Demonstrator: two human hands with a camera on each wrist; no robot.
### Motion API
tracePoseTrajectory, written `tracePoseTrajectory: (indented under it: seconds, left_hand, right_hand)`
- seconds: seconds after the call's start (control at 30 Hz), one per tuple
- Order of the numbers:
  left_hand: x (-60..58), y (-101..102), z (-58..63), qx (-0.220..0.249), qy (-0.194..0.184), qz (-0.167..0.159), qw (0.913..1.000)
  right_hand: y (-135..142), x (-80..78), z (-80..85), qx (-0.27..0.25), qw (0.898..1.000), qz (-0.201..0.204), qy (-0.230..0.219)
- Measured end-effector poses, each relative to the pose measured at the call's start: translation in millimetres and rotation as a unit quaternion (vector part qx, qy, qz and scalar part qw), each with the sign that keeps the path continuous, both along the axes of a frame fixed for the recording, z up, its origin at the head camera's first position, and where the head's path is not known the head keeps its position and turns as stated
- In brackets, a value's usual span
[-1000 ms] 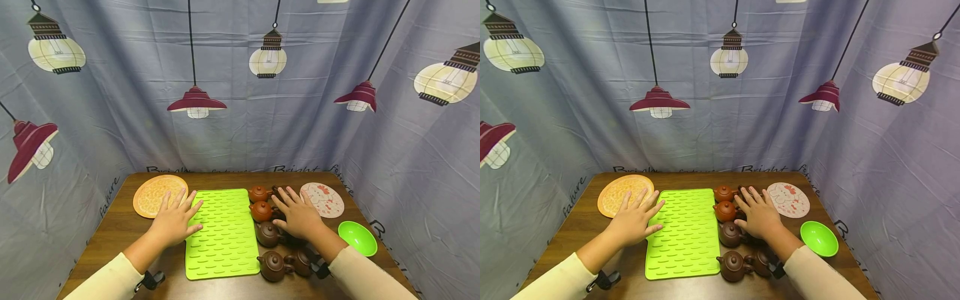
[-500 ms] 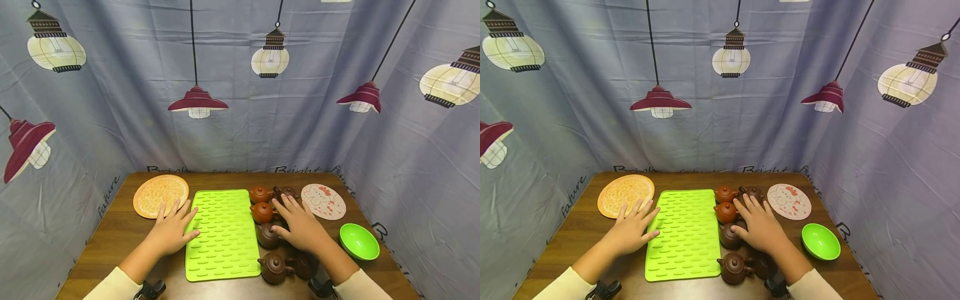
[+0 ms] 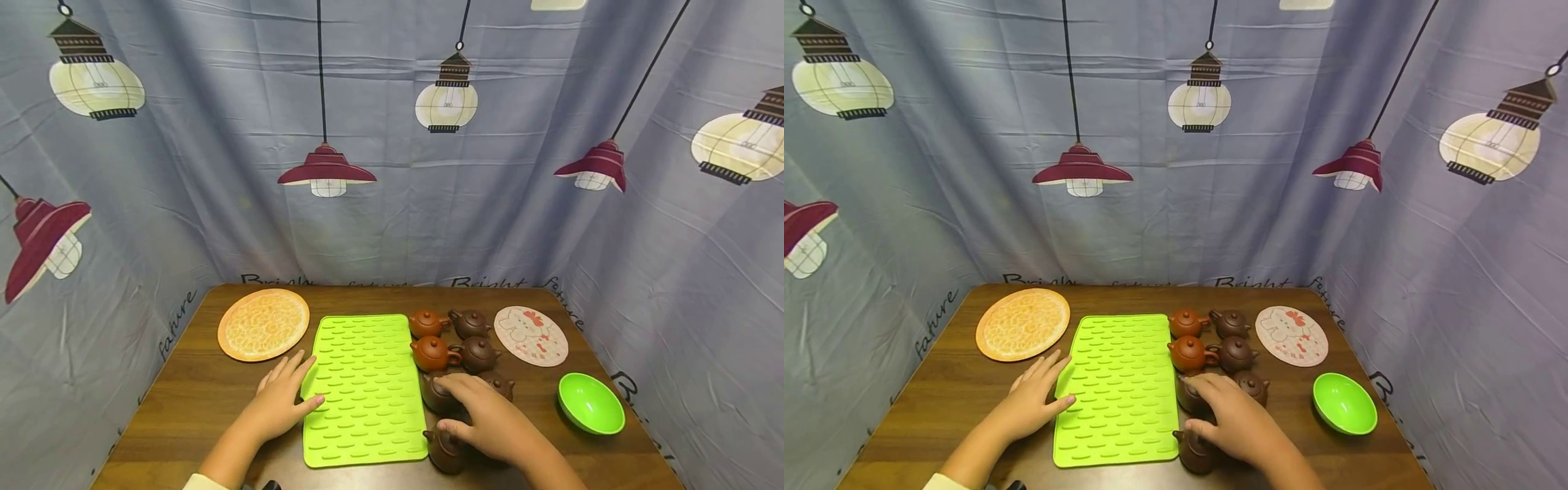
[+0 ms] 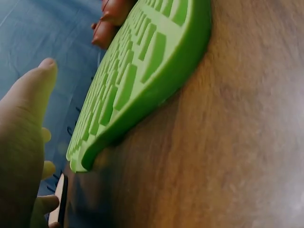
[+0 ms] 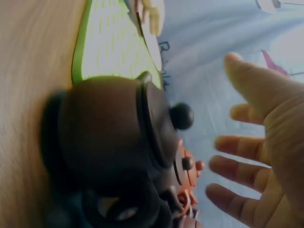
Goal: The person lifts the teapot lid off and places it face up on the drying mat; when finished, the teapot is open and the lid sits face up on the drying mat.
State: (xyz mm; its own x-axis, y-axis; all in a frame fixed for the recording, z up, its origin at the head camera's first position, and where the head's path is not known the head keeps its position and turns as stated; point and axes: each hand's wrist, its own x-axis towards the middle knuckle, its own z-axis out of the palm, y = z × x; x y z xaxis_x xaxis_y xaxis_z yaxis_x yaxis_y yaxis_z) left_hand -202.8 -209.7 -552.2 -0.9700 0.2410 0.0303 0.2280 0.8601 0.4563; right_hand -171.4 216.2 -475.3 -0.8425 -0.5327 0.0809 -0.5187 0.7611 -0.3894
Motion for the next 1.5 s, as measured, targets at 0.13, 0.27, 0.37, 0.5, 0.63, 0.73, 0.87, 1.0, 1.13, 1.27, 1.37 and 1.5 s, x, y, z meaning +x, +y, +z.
tracePoseTrajectory:
  seconds: [0.13,0.27,0.37,0.5,0.63,0.73,0.87,1.0,1.13,1.27,1.37,1.5]
  left_hand:
    - [2.9,-6,-9.7,0.003,-0.017,0.005,0.9998]
    - [6.8,-13,-16.5,-0.003,0.004,0.009,1.0000]
    - [8.0,-16,-19.8,-0.004,0.029,0.008,0.9995]
    - [7.2,-19,-23.2,-0.016,0.049,-0.004,0.9987]
    - [6.6,-20,-26.8,-0.026,0.048,-0.015,0.9984]
    - [7.1,-21,-29.4,-0.029,0.044,-0.017,0.9984]
    - [7.3,-21,-32.2,-0.032,0.043,-0.017,0.9984]
    - [7.4,-20,-33.4,-0.031,0.045,-0.017,0.9983]
    - [6.7,-19,-33.6,-0.030,0.044,-0.017,0.9984]
    - [7.3,-20,-33.6,-0.026,0.041,-0.016,0.9987]
    - [8.2,-21,-34.4,-0.022,0.039,-0.014,0.9989]
    - [7.8,-22,-35.8,-0.025,0.037,-0.012,0.9989]
  right_hand:
    - [-2,8.5,-1.8,0.006,1.000,0.010,-0.005]
    - [-3,12.3,-4.9,-0.004,1.000,0.021,-0.023]
    - [-3,13.9,-8.8,-0.014,0.999,0.023,-0.032]
    - [-1,16.4,-12.4,-0.027,0.999,0.019,-0.032]
    - [2,18.9,-12.6,-0.042,0.998,0.031,-0.033]
    - [4,20.8,-11.6,-0.050,0.997,0.038,-0.037]
    - [4,22.9,-9.6,-0.046,0.998,0.028,-0.040]
    - [4,23.4,-6.8,-0.030,0.999,0.030,-0.030]
    - [4,21.2,-3.9,-0.034,0.999,0.034,-0.023]
    - [2,18.8,-3.0,-0.074,0.996,0.024,-0.032]
    - [-3,18.5,-3.4,-0.119,0.991,0.010,-0.066]
    - [-15,18.1,-5.5,-0.191,0.973,-0.007,-0.127]
